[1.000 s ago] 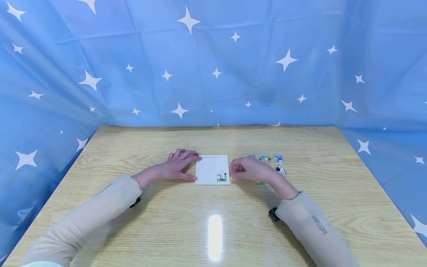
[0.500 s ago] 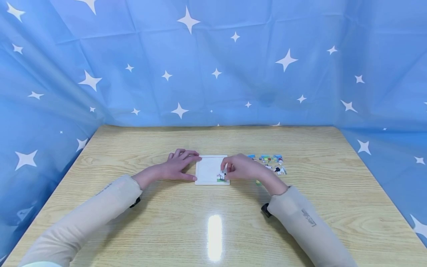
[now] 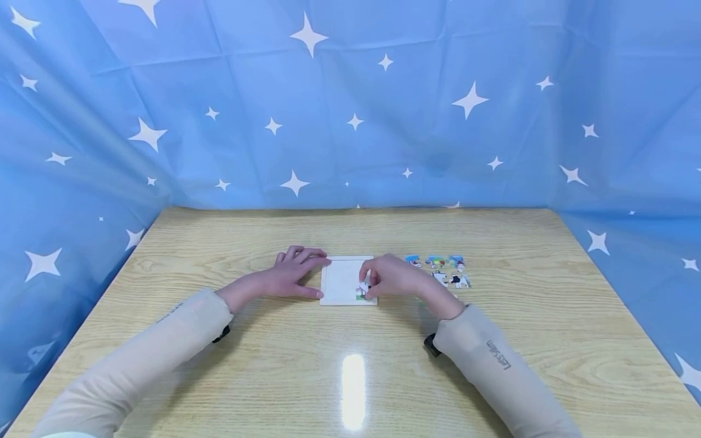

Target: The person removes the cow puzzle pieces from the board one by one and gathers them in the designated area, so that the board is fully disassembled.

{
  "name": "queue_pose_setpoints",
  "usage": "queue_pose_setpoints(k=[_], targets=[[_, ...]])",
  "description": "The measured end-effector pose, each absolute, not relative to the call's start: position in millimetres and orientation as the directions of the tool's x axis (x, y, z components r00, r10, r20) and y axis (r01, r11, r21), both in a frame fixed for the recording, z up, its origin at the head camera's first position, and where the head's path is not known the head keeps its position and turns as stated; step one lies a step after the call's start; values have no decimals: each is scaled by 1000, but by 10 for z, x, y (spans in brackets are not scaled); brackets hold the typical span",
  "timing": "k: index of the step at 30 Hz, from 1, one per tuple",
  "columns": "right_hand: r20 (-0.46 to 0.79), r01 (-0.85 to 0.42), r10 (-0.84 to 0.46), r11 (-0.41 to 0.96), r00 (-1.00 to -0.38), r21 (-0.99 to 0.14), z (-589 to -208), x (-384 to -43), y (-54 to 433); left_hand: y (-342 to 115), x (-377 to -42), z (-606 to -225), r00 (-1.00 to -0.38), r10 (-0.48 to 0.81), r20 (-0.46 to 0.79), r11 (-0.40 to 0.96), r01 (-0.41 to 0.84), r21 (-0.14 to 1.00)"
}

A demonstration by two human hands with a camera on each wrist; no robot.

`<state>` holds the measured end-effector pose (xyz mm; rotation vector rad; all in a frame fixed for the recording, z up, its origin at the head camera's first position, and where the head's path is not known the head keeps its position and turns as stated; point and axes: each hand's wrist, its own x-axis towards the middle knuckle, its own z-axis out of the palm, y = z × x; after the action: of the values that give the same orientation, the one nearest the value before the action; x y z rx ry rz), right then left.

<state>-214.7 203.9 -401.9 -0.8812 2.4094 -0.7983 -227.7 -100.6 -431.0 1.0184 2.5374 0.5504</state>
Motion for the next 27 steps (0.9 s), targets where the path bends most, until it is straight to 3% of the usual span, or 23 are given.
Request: queue_pose_setpoints(k=[20,27], targets=[[-222,-443,-646,696,-731,-566,-4001,-2110,1942,-1012,-2296,-4324,-681,706,-193,677,570,465],[-216,-431,-654,675,-725,-599,-3986,-2100,1936,-1003,-2295,-4318,-681,707,-190,677,574,461]])
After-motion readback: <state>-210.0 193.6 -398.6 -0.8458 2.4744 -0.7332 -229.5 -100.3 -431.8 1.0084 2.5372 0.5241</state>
